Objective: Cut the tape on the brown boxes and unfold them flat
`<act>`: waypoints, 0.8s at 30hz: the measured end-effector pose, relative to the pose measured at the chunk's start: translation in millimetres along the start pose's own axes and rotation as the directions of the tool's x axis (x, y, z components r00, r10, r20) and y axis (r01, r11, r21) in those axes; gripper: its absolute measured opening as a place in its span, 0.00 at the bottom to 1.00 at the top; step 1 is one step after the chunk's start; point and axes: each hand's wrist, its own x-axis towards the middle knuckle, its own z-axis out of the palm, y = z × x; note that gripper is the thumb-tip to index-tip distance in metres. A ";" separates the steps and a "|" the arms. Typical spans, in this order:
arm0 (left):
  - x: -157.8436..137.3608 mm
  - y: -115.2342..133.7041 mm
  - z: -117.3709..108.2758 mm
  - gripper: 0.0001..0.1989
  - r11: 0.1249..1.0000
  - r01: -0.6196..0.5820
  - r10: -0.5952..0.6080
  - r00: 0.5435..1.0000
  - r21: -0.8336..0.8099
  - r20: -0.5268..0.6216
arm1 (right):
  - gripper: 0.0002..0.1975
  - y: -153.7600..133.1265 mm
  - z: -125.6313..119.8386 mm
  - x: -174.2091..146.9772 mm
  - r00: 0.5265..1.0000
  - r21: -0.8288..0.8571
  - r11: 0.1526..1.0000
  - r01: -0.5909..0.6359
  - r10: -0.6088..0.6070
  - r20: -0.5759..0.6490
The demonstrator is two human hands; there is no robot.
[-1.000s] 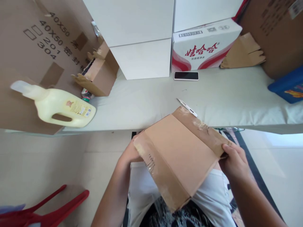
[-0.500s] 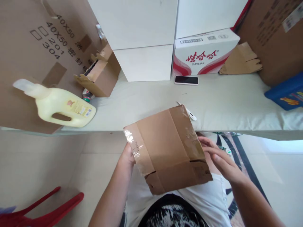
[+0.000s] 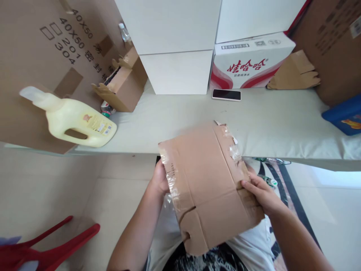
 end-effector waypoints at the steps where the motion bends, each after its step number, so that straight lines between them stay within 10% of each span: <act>1: 0.2 1.1 0.9 0.14 1.000 -0.006 0.006 1.000 0.015 0.005 | 0.28 1.3 1.5 -0.5 0.999 0.031 0.999 0.021 -0.019 -0.048; 4: 1.5 0.8 -0.5 0.15 0.958 -0.264 0.266 0.964 0.109 -0.005 | 0.27 4.9 3.2 -1.8 0.976 0.070 0.990 0.119 -0.104 -0.189; 7: 3.7 -8.2 -5.8 0.13 0.754 -0.526 0.575 0.818 0.394 -0.008 | 0.24 8.7 1.9 -1.7 0.946 0.035 0.981 0.190 -0.173 -0.273; 11: 8.0 -28.2 -6.6 0.10 0.487 -0.520 0.644 0.757 0.702 0.113 | 0.21 13.0 3.0 -2.0 0.915 -0.013 0.968 0.251 -0.242 -0.324; 16: 14.7 -47.7 3.9 0.15 0.645 -0.413 0.483 0.872 0.643 0.076 | 0.19 8.5 10.1 -9.2 0.907 -0.054 0.954 0.294 -0.296 -0.300; 24: 21.8 -46.0 4.6 0.21 0.826 -0.336 0.357 0.933 0.452 0.043 | 0.27 7.1 7.2 -19.3 0.936 0.033 0.961 0.273 -0.257 -0.241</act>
